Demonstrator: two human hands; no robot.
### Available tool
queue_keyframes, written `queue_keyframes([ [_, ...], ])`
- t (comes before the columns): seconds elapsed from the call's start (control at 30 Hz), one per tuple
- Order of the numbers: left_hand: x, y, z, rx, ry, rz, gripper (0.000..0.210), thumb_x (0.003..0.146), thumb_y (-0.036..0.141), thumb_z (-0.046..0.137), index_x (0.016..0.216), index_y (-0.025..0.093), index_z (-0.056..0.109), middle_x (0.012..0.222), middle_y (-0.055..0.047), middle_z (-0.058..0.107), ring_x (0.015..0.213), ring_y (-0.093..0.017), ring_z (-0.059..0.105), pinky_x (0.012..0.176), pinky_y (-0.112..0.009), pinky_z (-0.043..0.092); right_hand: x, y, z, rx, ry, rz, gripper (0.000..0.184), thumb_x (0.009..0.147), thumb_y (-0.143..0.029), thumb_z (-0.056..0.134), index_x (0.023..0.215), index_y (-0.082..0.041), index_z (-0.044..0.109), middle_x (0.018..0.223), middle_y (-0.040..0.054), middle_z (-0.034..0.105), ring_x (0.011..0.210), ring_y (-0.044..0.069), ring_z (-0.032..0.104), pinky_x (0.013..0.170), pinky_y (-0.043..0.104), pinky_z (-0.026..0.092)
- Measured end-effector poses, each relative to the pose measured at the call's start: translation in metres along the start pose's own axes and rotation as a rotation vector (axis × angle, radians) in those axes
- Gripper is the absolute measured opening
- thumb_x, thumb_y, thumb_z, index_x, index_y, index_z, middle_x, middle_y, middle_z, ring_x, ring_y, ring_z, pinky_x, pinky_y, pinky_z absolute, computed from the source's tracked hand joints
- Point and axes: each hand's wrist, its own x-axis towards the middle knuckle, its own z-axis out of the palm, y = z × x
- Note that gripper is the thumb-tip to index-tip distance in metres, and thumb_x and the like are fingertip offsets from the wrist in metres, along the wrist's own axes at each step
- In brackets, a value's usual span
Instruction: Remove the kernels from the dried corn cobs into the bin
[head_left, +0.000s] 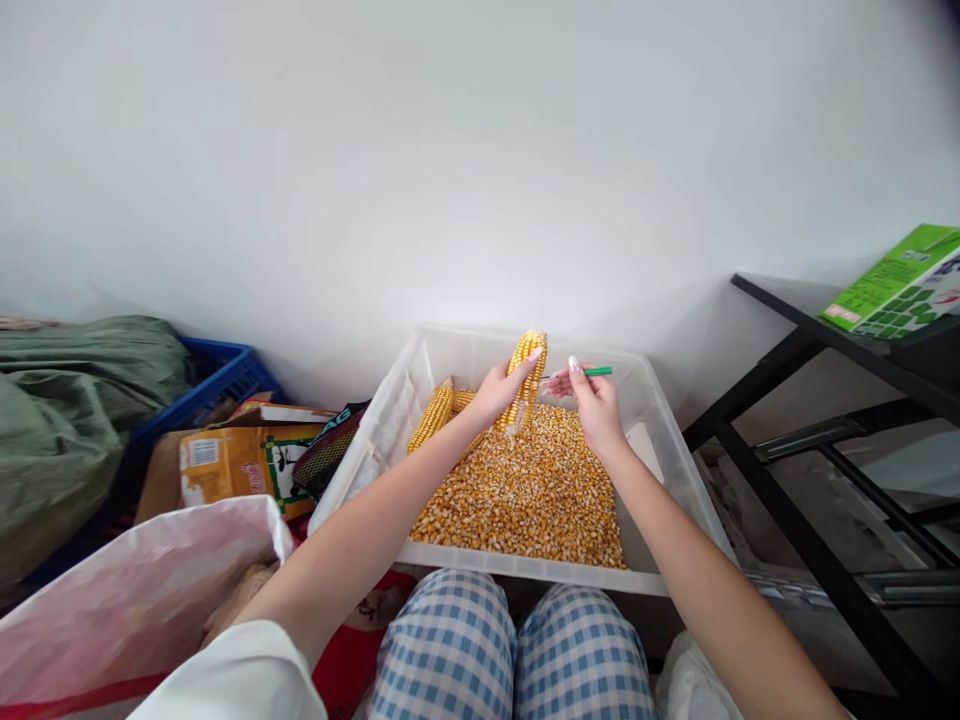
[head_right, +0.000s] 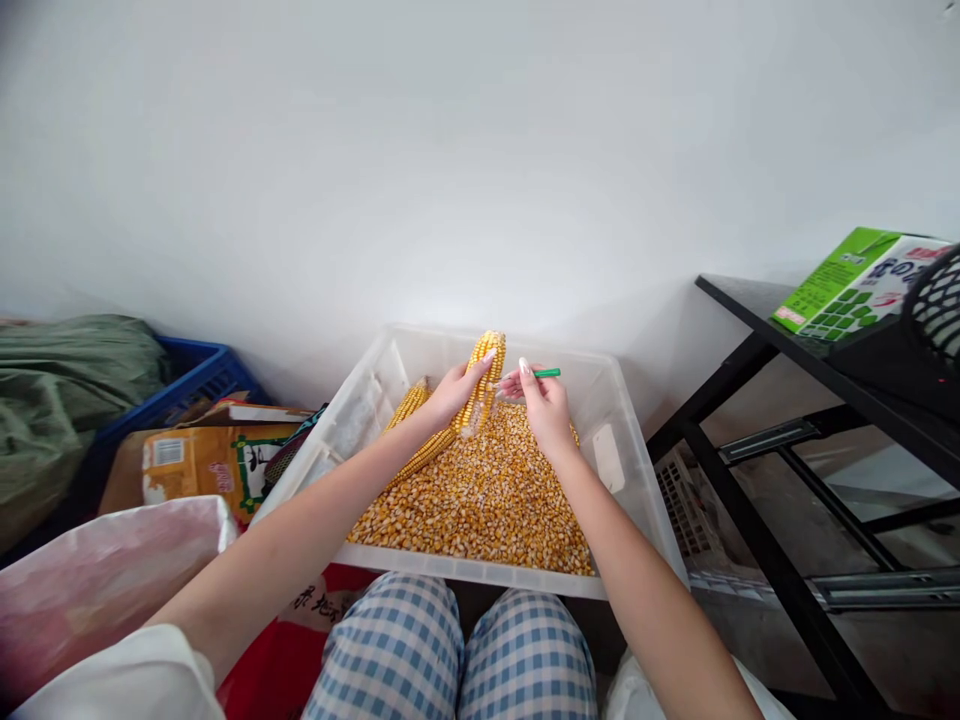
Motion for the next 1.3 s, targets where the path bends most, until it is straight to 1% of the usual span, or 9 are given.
queue_keyframes([
  [0.33,-0.003,0.004,0.001,0.069,-0.003,0.019,0.065,0.069,0.069,0.043,0.091,0.011,0.062,0.081,-0.005,0.062,0.074,-0.017,0.054,0.069,-0.026,0.041,-0.003,0.008,0.003,0.001,-0.009,-0.012,0.036,0.079,-0.048,0.052,0.075,-0.013,0.059,0.069,0.0047,0.062,0.06,0.011,0.058,0.059,0.023,0.048],
  [0.43,-0.004,0.004,0.001,0.129,-0.038,0.059,0.062,0.07,0.068,0.043,0.091,0.012,0.062,0.082,-0.005,0.062,0.076,-0.017,0.054,0.069,-0.025,0.041,-0.003,0.012,0.002,0.036,0.012,0.033,0.037,0.078,-0.05,0.053,0.07,-0.014,0.057,0.062,0.0031,0.059,0.055,0.01,0.055,0.053,0.021,0.044],
  [0.53,-0.005,0.003,0.002,0.164,-0.056,0.092,0.061,0.07,0.066,0.045,0.092,0.011,0.062,0.083,-0.005,0.063,0.077,-0.017,0.054,0.069,-0.025,0.041,-0.002,0.013,0.0,0.062,-0.017,0.096,0.039,0.076,-0.052,0.055,0.067,-0.014,0.054,0.056,0.0014,0.056,0.049,0.008,0.051,0.047,0.019,0.041],
  [0.63,-0.004,0.002,0.002,0.157,-0.016,0.057,0.062,0.069,0.067,0.046,0.091,0.011,0.062,0.08,-0.005,0.063,0.075,-0.017,0.054,0.069,-0.025,0.041,-0.002,0.011,0.0,0.048,-0.014,0.105,0.04,0.075,-0.053,0.055,0.066,-0.015,0.053,0.054,0.0008,0.055,0.046,0.008,0.049,0.045,0.019,0.04],
  [0.8,-0.001,0.001,0.001,0.017,0.011,-0.033,0.067,0.066,0.07,0.046,0.093,0.011,0.062,0.08,-0.007,0.063,0.074,-0.018,0.055,0.07,-0.027,0.041,-0.002,0.005,0.001,0.055,0.084,0.008,0.037,0.079,-0.051,0.051,0.073,-0.014,0.056,0.064,0.0028,0.059,0.055,0.009,0.055,0.055,0.021,0.046],
  [0.97,0.002,-0.003,0.001,-0.088,-0.018,-0.081,0.069,0.066,0.071,0.046,0.094,0.01,0.061,0.075,-0.006,0.062,0.069,-0.016,0.055,0.067,-0.027,0.042,-0.004,0.006,0.0,-0.035,-0.048,0.014,0.038,0.08,-0.05,0.05,0.069,-0.014,0.056,0.06,0.0024,0.058,0.053,0.009,0.053,0.054,0.021,0.045],
  [1.07,0.003,-0.005,0.001,-0.092,0.003,-0.061,0.067,0.067,0.07,0.046,0.093,0.01,0.061,0.071,-0.004,0.06,0.068,-0.015,0.054,0.066,-0.025,0.042,-0.005,0.005,0.0,-0.049,-0.046,0.014,0.038,0.081,-0.049,0.049,0.067,-0.014,0.055,0.056,0.0015,0.055,0.05,0.008,0.051,0.05,0.02,0.042],
  [1.17,0.004,-0.006,0.001,-0.105,0.0,-0.049,0.066,0.068,0.069,0.045,0.093,0.01,0.061,0.072,-0.005,0.061,0.069,-0.016,0.055,0.068,-0.026,0.042,-0.004,0.002,0.001,-0.048,-0.008,-0.02,0.038,0.081,-0.05,0.048,0.071,-0.015,0.057,0.063,0.0031,0.059,0.055,0.01,0.055,0.055,0.021,0.045],
  [1.3,0.004,-0.007,0.0,-0.121,-0.02,-0.043,0.067,0.068,0.069,0.046,0.094,0.009,0.061,0.076,-0.006,0.062,0.07,-0.016,0.056,0.067,-0.026,0.042,-0.005,0.002,0.003,-0.06,-0.091,0.017,0.039,0.08,-0.051,0.049,0.071,-0.014,0.057,0.065,0.004,0.06,0.057,0.011,0.057,0.058,0.023,0.048],
])
